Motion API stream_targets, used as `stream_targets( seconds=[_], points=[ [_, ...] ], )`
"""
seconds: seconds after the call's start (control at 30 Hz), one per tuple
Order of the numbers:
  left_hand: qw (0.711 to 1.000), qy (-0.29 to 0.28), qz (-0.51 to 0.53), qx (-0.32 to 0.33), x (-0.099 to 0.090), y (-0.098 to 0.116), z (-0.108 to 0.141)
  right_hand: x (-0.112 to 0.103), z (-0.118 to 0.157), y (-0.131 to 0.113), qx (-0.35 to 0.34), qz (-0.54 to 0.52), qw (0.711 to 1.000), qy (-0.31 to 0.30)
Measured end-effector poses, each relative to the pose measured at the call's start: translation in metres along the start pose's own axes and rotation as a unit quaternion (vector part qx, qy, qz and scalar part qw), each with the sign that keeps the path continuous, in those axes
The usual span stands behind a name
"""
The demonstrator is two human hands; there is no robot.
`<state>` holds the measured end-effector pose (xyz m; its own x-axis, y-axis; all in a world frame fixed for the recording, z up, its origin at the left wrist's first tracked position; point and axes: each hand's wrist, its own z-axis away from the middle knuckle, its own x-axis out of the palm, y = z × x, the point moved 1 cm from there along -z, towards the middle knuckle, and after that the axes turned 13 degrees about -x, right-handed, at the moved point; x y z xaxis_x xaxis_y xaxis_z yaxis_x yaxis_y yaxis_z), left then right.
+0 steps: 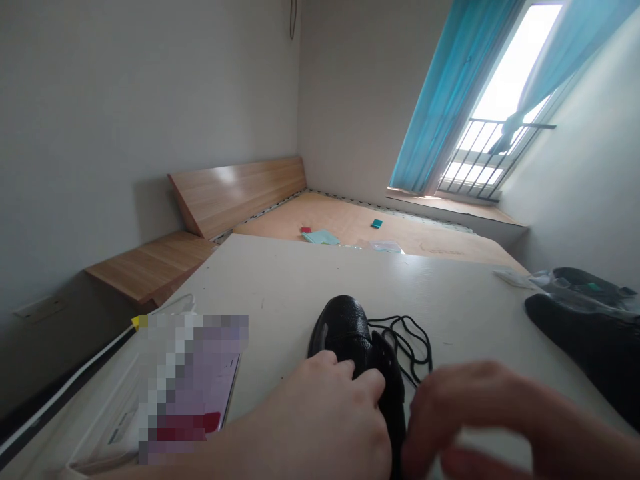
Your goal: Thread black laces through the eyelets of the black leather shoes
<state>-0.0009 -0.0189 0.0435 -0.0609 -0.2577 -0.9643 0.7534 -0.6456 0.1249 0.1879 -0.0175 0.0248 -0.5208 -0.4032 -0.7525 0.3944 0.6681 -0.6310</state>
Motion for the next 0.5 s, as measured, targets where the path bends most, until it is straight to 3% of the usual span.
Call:
stream_targets(
  seconds=[0.03,0.13,0.23,0.3,0.4,0.5],
  points=[
    [1.0,-0.006,-0.006,-0.003,0.003,0.0,0.0,-0.011,-0.004,0.01,0.04,0.044,0.997,0.04],
    [1.0,-0.014,-0.023,-0.008,0.01,0.001,-0.003,-0.022,-0.019,0.057,0.129,0.185,0.974,0.002],
    [0.999,-0.02,-0.028,0.005,0.011,0.0,-0.003,-0.006,-0.032,0.103,0.142,0.203,0.969,-0.011],
    [0.999,-0.027,-0.026,0.028,0.005,0.0,0.001,0.004,-0.037,0.119,0.137,0.182,0.974,-0.01],
    [0.999,-0.024,0.008,0.036,-0.01,-0.004,0.008,0.003,-0.049,0.116,0.124,0.109,0.986,0.003],
    [0.997,0.031,0.071,-0.019,-0.026,-0.017,0.013,-0.018,-0.07,0.085,0.096,0.003,0.994,0.053]
  ],
)
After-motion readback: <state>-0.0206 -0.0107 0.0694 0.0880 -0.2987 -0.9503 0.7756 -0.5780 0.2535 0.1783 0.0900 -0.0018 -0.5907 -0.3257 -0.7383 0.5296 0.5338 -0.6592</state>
